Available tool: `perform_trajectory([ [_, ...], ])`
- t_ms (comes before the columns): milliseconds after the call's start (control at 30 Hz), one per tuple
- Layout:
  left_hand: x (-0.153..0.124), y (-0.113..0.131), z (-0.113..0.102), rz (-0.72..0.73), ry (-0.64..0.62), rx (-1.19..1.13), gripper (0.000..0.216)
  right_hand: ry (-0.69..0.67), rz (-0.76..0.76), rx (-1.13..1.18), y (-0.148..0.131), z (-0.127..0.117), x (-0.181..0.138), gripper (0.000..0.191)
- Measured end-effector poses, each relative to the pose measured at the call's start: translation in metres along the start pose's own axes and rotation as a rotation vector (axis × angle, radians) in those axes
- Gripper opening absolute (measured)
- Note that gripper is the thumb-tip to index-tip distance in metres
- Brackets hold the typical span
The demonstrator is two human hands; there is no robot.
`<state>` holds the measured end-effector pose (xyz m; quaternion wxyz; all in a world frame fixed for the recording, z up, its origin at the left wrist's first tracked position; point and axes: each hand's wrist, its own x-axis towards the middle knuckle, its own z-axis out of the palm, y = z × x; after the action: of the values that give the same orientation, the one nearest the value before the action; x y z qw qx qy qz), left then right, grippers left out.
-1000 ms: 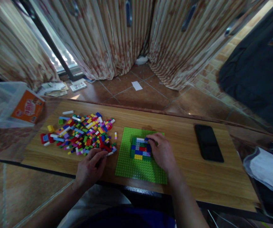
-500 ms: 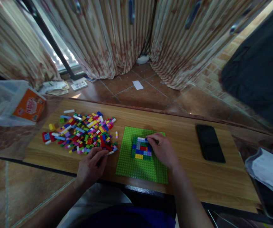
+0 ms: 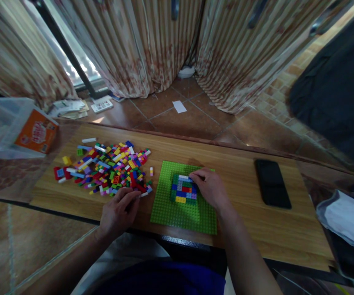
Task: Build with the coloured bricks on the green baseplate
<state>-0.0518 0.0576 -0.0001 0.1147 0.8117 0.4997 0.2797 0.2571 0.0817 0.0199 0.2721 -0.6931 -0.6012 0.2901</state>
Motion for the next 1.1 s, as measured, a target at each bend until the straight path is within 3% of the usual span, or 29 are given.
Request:
perform_trajectory([
  [367, 0.001, 0.001, -0.001, 0.016, 0.005, -0.003, 0.016, 0.037, 0.009, 0.127, 0.006, 0.000, -0.002, 0.036],
  [433, 0.001, 0.001, -0.002, 0.022, 0.003, -0.012, 0.016, 0.118, 0.064, 0.259, 0.011, -0.002, -0.003, 0.043],
  [567, 0.000, -0.001, 0.000, 0.036, 0.002, -0.032, 0.017, 0.419, 0.190, 0.538, 0.018, -0.006, -0.010, 0.047],
  [700, -0.002, -0.004, 0.002, 0.036, 0.032, -0.067, 0.018, 0.579, 0.208, 0.477, 0.003, -0.007, -0.027, 0.042],
  [833, -0.004, -0.004, 0.001, 0.036, 0.053, -0.138, 0.017, 0.477, 0.124, 0.308, -0.032, 0.012, -0.053, 0.036],
  [1000, -0.004, -0.005, -0.001, 0.092, 0.017, -0.202, 0.016, 0.124, -0.171, 0.196, -0.073, 0.068, -0.074, 0.026],
  [1100, -0.005, -0.006, -0.002, 0.124, -0.006, -0.215, 0.016, 0.083, -0.313, 0.055, -0.082, 0.096, -0.075, 0.024],
])
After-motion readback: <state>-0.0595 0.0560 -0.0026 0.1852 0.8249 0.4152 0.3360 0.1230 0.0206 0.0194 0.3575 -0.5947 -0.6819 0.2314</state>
